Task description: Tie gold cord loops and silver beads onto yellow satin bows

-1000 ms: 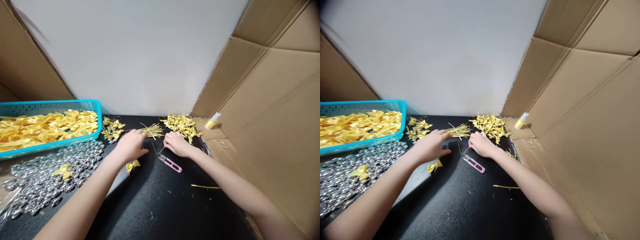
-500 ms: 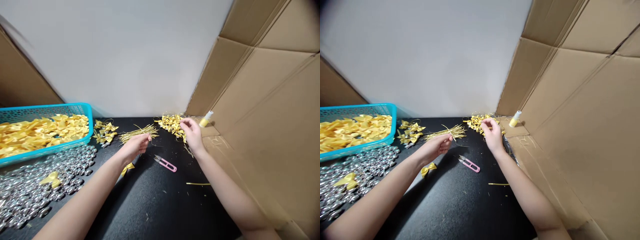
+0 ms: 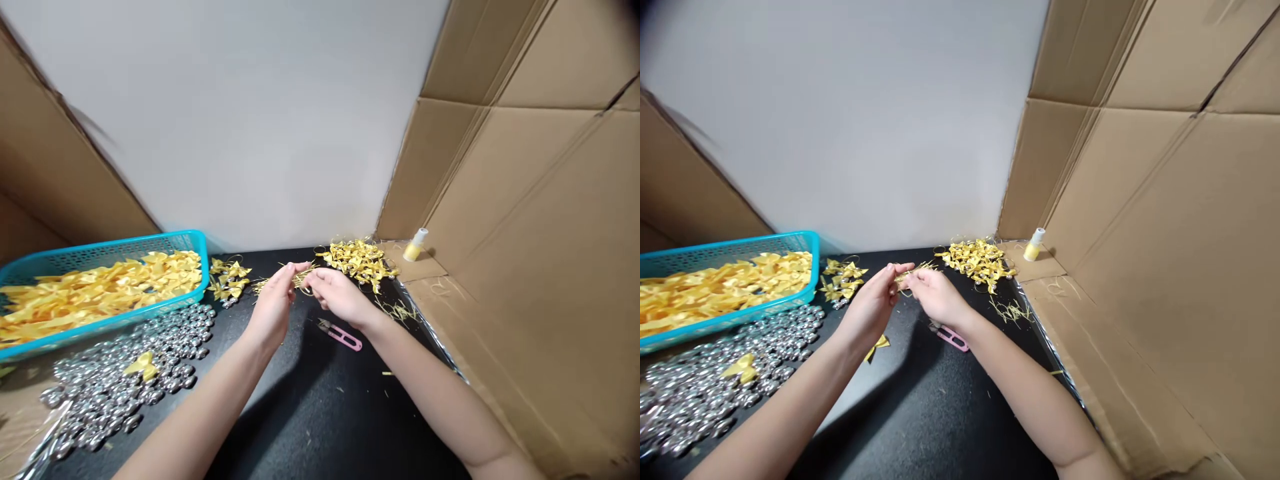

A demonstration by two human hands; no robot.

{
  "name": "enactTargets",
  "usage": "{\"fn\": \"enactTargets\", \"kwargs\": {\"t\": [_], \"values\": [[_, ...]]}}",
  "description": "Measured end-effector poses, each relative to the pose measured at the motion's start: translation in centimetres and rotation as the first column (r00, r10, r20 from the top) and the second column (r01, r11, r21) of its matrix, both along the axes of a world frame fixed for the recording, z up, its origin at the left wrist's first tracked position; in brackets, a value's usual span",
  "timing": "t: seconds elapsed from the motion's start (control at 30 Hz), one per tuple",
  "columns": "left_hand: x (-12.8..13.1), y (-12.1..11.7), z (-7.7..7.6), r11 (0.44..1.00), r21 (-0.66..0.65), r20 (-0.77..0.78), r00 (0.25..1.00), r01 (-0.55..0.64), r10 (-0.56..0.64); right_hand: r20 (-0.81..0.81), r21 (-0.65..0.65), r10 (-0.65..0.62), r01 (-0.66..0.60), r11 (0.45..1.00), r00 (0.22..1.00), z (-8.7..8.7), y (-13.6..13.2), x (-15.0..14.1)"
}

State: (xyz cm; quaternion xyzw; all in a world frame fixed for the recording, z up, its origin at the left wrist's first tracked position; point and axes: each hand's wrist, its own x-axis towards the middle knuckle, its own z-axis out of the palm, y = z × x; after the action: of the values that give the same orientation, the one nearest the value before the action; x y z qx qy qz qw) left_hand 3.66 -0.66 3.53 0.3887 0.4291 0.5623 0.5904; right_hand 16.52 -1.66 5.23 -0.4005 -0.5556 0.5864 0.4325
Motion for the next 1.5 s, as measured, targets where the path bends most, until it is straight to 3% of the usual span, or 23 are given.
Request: {"fn": "enactTargets", "kwargs": {"t": [0.07,0.23,0.3,0.4,0.47,0.53,0.6,0.67,0.73,0.93,1.1,1.2,1.3,1.4,1.5], "values": [[-0.3,0.2,0.3,0.999,0.008,0.010,0.999,-0.053,0.053,0.067,0.126,0.032,-0.041,0.991,0.997,0.7,0.4,0.9],[-1.1,0.3,2.1,0.999,-0.024,0.064,0.997,-0.041,0.043,0.238,0.348,-0.062,-0.026,0.937,0.969,2.2,1.3,2.8],[-1.7,0.2,3.2,0.994,-0.108,0.134,0.991,0.014,0.000,0.290,0.377,-0.110,-0.007,0.926,0.951,1.6,1.8,2.7],[-3.2,-0.2,5.1,0.971,-0.171,0.238,0.963,0.169,-0.126,0.320,0.400,-0.156,0.016,0.916,0.934,-0.7,2.4,1.4],[-4.2,-0.4,6.0,0.945,-0.124,0.261,0.929,0.303,-0.264,0.298,0.424,-0.063,-0.073,0.903,0.953,-2.4,2.6,0.1],[-5.2,-0.5,6.7,0.908,-0.071,0.257,0.887,0.412,-0.383,0.271,0.429,0.110,-0.222,0.876,0.956,-3.4,2.5,-1.0],[-6.2,-0.5,7.0,0.884,-0.048,0.254,0.862,0.465,-0.440,0.261,0.420,0.230,-0.325,0.847,0.937,-3.4,2.2,-1.5],[-7.2,-0.5,7.4,0.887,-0.019,0.247,0.862,0.461,-0.443,0.288,0.425,0.264,-0.370,0.826,0.920,-2.6,1.8,-1.2],[-8.2,-0.4,7.8,0.898,0.003,0.221,0.875,0.440,-0.430,0.348,0.483,0.220,-0.375,0.791,0.911,-1.5,1.3,-0.4],[-10.5,-0.6,8.8,0.915,0.027,0.064,0.913,0.402,-0.403,0.552,0.688,-0.067,-0.408,0.600,0.831,1.1,0.0,2.4],[-10.9,-0.5,8.9,0.914,0.046,-0.048,0.915,0.403,-0.401,0.556,0.752,-0.205,-0.383,0.536,0.805,2.6,-0.7,3.9],[-10.4,-0.6,8.6,0.904,0.068,-0.149,0.900,0.422,-0.409,0.534,0.759,-0.235,-0.338,0.556,0.812,2.8,-0.7,4.1],[-9.2,-1.4,8.3,0.904,0.084,-0.284,0.880,0.419,-0.382,0.478,0.736,-0.244,-0.233,0.635,0.844,1.8,-0.8,2.9],[-7.7,-2.5,8.2,0.894,0.061,-0.423,0.823,0.443,-0.379,0.387,0.634,-0.042,-0.233,0.738,0.921,-0.1,-1.2,0.7],[-6.6,-3.2,8.4,0.812,0.002,-0.492,0.708,0.583,-0.507,0.270,0.455,0.228,-0.333,0.826,0.935,-1.2,-1.9,-0.9]]}}
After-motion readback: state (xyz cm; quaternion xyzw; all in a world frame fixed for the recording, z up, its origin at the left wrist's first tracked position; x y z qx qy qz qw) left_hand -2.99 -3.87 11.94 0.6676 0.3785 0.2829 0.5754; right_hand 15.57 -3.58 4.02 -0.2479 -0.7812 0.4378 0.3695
